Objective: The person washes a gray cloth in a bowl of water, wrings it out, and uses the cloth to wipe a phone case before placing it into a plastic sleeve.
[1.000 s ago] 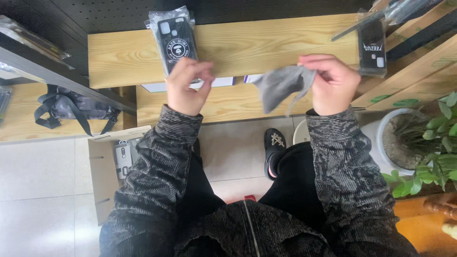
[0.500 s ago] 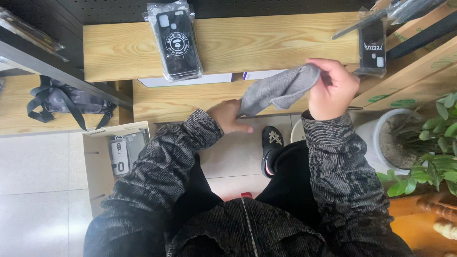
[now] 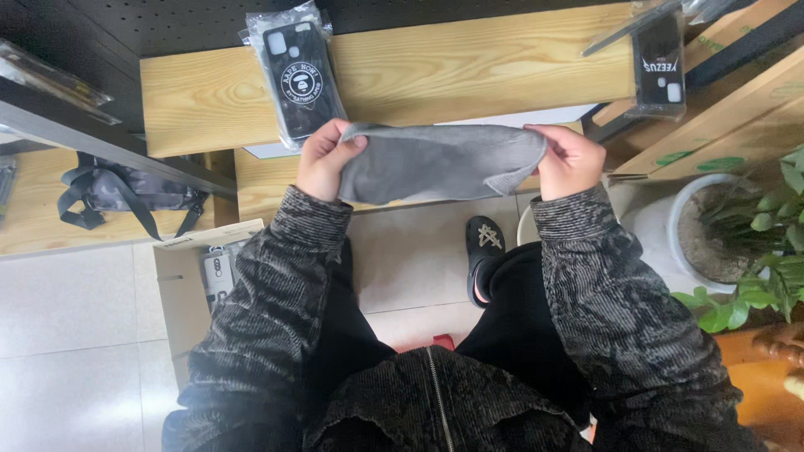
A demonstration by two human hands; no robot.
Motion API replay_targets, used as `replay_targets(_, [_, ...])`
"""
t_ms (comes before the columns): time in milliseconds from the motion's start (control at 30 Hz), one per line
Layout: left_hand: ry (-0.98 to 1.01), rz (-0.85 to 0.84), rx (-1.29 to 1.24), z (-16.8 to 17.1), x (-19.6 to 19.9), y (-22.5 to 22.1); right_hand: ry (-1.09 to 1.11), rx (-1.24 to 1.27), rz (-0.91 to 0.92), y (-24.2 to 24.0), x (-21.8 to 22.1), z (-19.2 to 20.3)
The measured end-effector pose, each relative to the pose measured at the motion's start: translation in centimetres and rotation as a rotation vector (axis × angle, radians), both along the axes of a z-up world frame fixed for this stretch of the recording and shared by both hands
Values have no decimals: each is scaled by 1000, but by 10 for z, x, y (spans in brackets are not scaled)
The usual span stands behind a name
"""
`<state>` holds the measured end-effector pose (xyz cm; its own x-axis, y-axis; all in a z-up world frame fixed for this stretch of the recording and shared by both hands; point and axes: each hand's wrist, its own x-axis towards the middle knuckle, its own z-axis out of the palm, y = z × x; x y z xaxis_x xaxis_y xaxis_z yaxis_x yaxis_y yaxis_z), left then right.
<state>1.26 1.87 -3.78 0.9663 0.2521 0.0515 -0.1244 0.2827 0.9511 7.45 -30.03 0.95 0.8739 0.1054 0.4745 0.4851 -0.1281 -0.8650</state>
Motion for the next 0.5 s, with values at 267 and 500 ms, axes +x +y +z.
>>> replay_targets(267, [-225, -370, -559, 53, -12, -7, 66, 318, 80, 2, 13, -30])
replay_targets(500, [618, -192, -476, 111, -24, -42, 90, 282, 76, 13, 1, -6])
